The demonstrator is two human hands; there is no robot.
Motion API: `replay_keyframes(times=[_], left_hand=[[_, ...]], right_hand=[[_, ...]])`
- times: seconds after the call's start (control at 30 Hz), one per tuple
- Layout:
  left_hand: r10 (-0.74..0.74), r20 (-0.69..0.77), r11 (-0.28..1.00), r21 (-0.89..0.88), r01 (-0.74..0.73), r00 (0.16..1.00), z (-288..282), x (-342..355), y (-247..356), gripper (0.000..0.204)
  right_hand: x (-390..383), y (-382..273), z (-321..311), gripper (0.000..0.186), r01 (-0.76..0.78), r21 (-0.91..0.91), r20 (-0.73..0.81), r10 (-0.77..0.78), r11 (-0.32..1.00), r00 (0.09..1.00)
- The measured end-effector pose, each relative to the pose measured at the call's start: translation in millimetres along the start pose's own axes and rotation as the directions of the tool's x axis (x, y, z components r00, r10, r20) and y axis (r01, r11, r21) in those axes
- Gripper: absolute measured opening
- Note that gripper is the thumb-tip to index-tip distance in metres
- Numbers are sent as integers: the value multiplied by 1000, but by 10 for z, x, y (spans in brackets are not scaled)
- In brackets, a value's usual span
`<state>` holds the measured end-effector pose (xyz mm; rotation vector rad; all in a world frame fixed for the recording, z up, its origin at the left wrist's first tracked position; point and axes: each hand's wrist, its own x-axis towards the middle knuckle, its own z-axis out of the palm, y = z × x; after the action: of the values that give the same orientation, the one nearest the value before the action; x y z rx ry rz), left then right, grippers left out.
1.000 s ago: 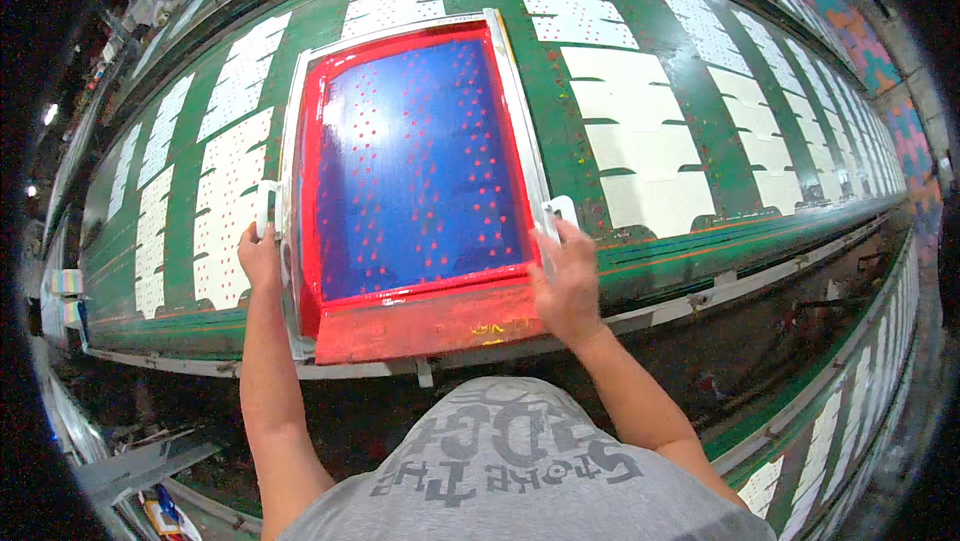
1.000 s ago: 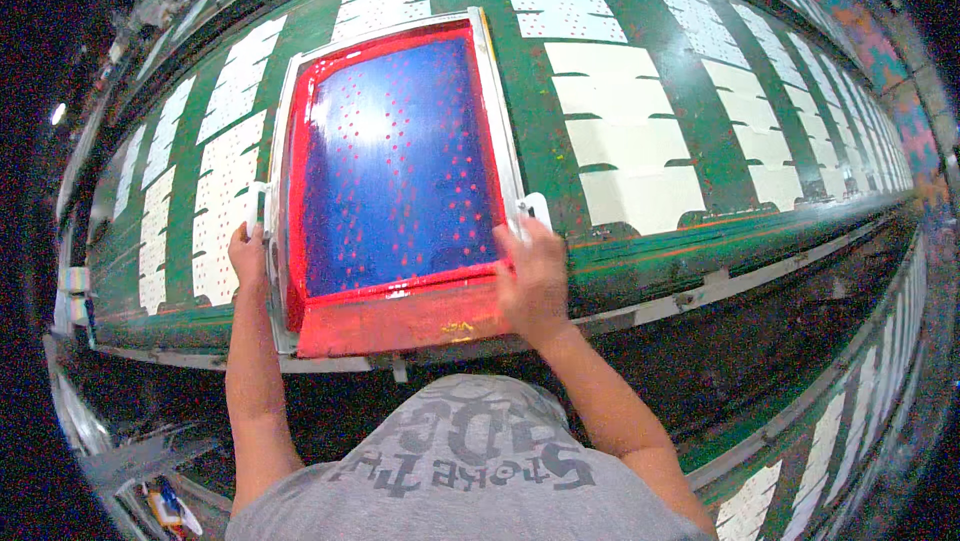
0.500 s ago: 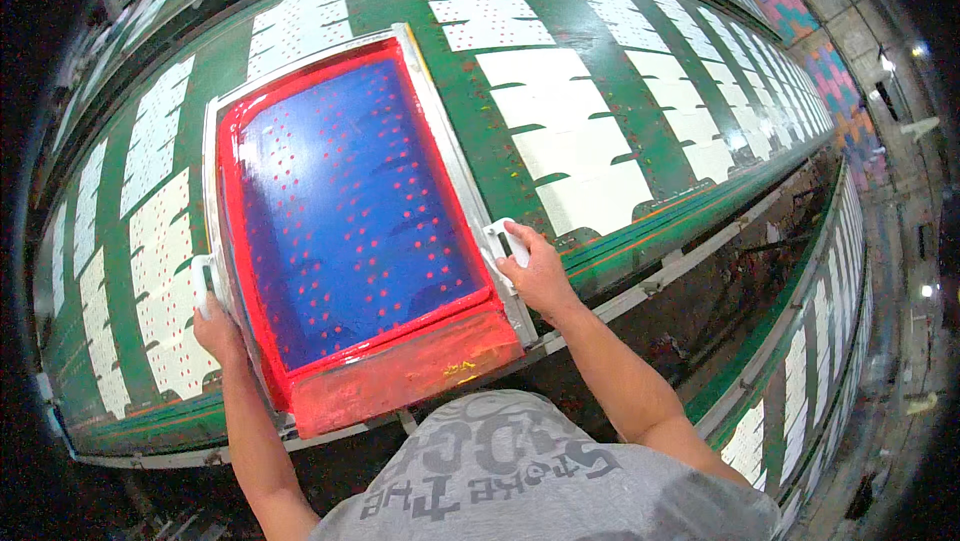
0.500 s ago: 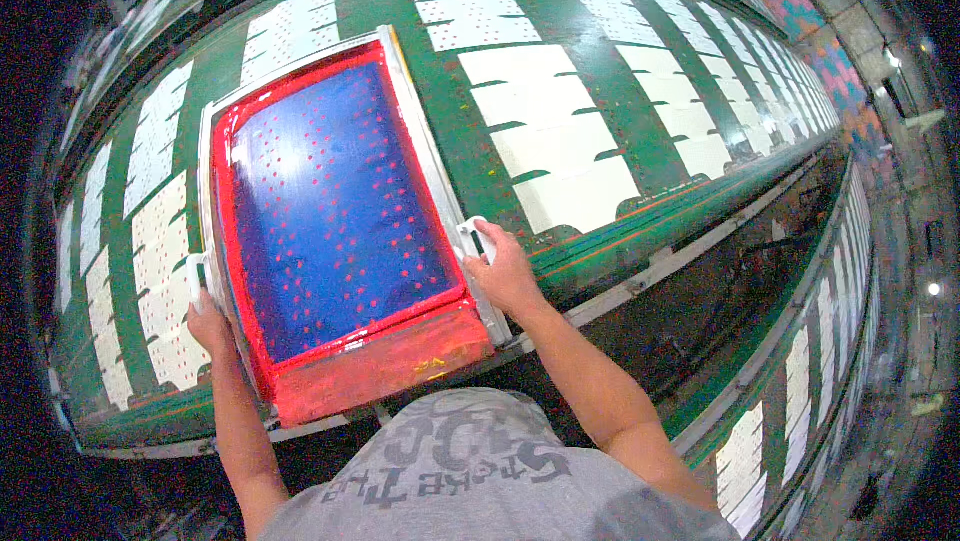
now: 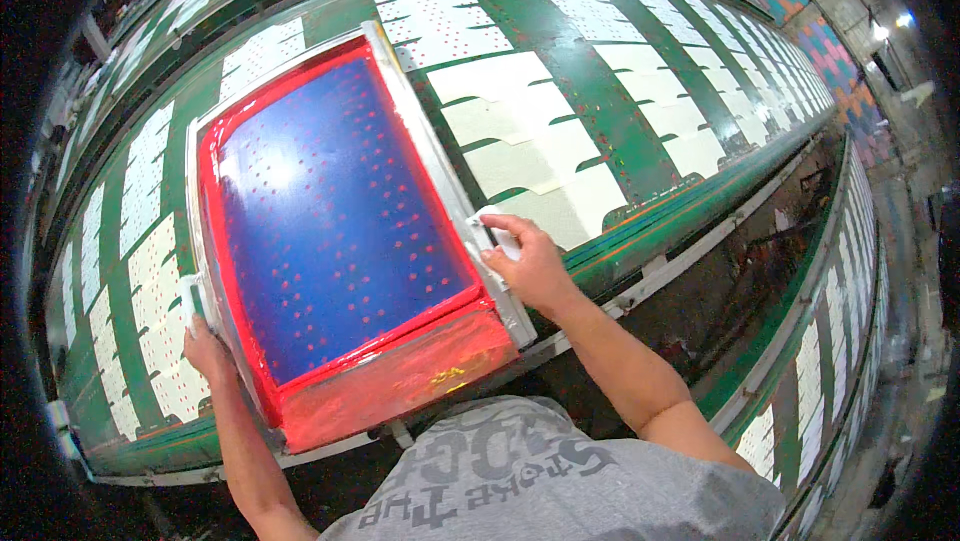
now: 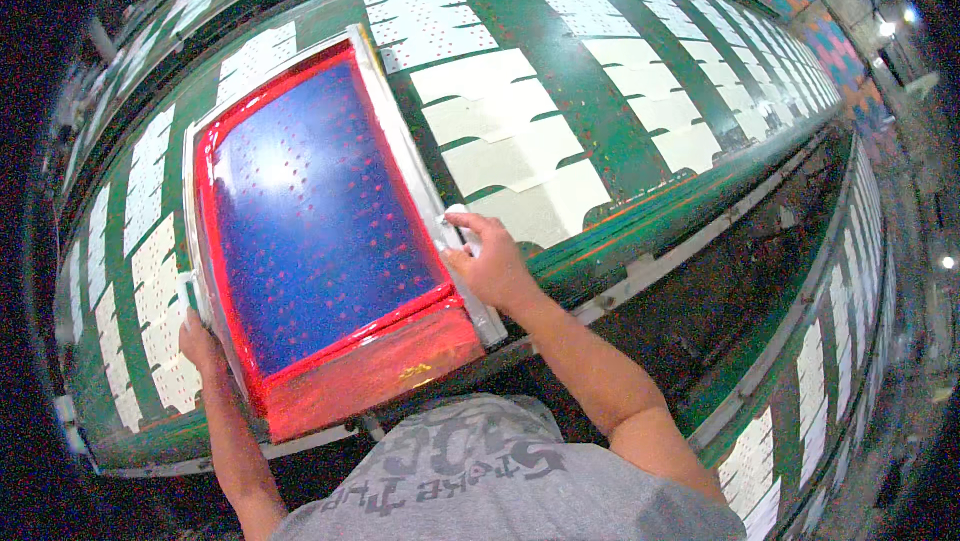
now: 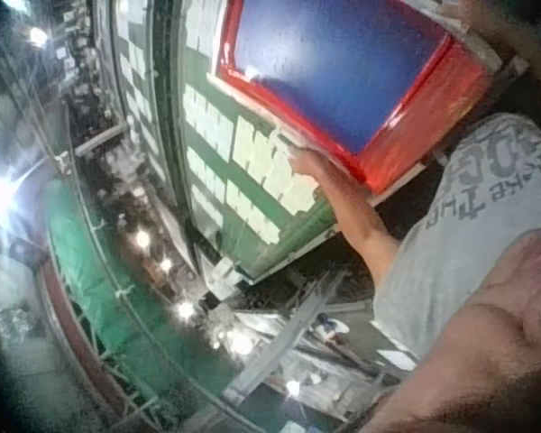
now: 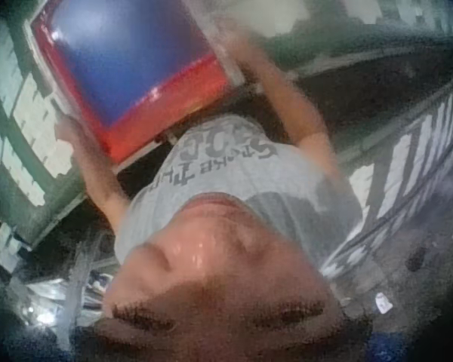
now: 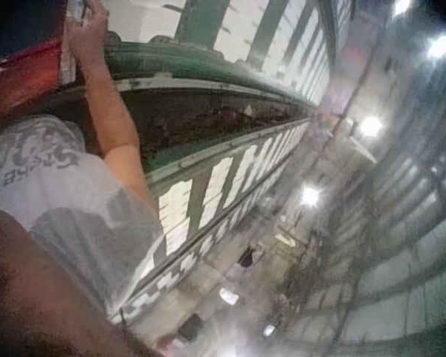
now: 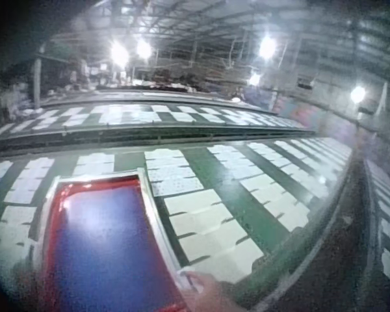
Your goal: The person repeatedly applies red ink to a blue screen-printing frame using a red squeegee, then wipes the frame clean with a white cloth. The person moves the frame along a green conveyor belt between cycles.
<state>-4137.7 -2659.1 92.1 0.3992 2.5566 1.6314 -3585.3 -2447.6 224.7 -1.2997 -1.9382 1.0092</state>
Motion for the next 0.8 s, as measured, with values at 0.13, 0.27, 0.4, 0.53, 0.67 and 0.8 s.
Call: replay_keyframes(times=[0.13,0.27,0.4,0.53,0.67,0.8], left_hand=[[56,10,995,76,-57,998,510,-653,656,42],[0,48,1000,13,0,999,1216,-1388,1259,38],[24,36,978,-210,-16,999,1895,-2073,1526,37],[-38,125,909,-407,86,991,2329,-2584,1591,33],[-47,132,903,-419,99,990,2576,-2907,1624,26],[-49,94,893,-442,86,994,2693,-3087,1679,26]], right_hand=[[288,518,-699,46,-6,-65,-25,4,998,1000],[512,1079,-1463,46,-44,-13,-81,43,999,996],[640,1541,-2220,44,-120,-47,-142,112,992,984],[758,1923,-2794,44,-184,37,-170,187,982,967],[809,2200,-3146,42,-195,115,-170,212,974,962],[809,2348,-3303,43,-198,94,-143,210,976,967]])
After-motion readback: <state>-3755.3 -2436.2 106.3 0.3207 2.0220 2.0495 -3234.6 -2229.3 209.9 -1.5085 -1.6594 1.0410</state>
